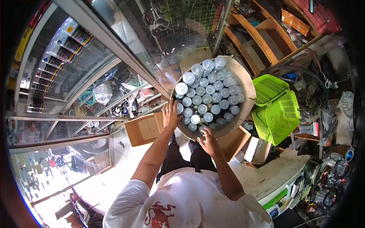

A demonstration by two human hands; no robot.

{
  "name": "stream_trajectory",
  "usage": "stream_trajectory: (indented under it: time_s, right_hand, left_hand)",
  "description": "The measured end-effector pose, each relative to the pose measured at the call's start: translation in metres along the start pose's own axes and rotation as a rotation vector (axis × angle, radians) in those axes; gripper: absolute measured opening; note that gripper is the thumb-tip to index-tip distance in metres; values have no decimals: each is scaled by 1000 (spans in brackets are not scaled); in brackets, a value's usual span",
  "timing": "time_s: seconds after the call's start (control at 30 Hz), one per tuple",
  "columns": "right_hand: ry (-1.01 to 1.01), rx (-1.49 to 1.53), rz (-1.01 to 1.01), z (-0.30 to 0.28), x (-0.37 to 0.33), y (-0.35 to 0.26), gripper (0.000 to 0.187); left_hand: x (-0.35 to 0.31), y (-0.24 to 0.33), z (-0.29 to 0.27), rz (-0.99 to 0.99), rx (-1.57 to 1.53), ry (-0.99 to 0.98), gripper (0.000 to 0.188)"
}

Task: The person repeatedly picks up small cylindrical cans from a cardboard box and places them onto a glass display shelf. The person handles the cans one by one, arranging them in rows on the shelf within a cluttered shop environment.

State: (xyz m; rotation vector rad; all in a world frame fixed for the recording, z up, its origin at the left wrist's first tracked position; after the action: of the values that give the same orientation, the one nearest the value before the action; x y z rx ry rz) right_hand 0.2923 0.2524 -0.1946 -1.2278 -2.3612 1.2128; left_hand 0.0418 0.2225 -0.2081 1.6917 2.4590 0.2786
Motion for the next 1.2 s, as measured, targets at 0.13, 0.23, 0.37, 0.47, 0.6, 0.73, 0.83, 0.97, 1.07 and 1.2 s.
stream_trajectory:
  time_s: [0.13,0.23,0.37,0.47,0.6,0.73,0.83,0.97,1.07,1.2]
  right_hand:
    - [-94,23,11,13,10,-25,49]
    - [-133,38,-51,30,20,-55,48]
    - [-233,61,-114,68,24,-110,48]
    - [-280,95,-208,101,22,-170,47]
    - [-449,167,-196,155,-10,-274,47]
    - [-560,303,-278,206,-47,-370,46]
    - [-596,271,-344,249,-76,-426,47]
    - [-697,273,-336,275,-103,-485,47]
    - [-719,290,-445,289,-111,-526,46]
    - [-735,284,-549,307,-98,-575,45]
  left_hand:
    - [-17,-6,-26,-29,-197,84,100]
    - [-47,-11,-58,-34,-355,162,83]
    - [-116,-30,-115,22,-508,271,64]
    - [-180,-62,-172,-57,-608,330,58]
    - [-280,-120,-229,-137,-670,444,53]
    - [-365,-176,-274,-201,-697,560,53]
    - [-421,-217,-300,-286,-641,646,52]
    - [-461,-257,-342,-315,-545,732,51]
    - [-478,-288,-362,-375,-579,769,49]
    - [-483,-314,-410,-358,-416,814,47]
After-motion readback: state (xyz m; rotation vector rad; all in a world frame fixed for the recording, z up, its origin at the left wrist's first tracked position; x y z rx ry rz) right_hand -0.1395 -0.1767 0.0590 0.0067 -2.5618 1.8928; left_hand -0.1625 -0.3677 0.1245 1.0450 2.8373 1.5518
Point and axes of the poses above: each hand's wrist, its own x-axis towards the middle knuckle, its own z-axis out of the palm, y = z × x, the point moved 9 cm from there along x, towards the middle knuckle, and after that the axes turned 11 degrees about z, right-handed, at the moved point
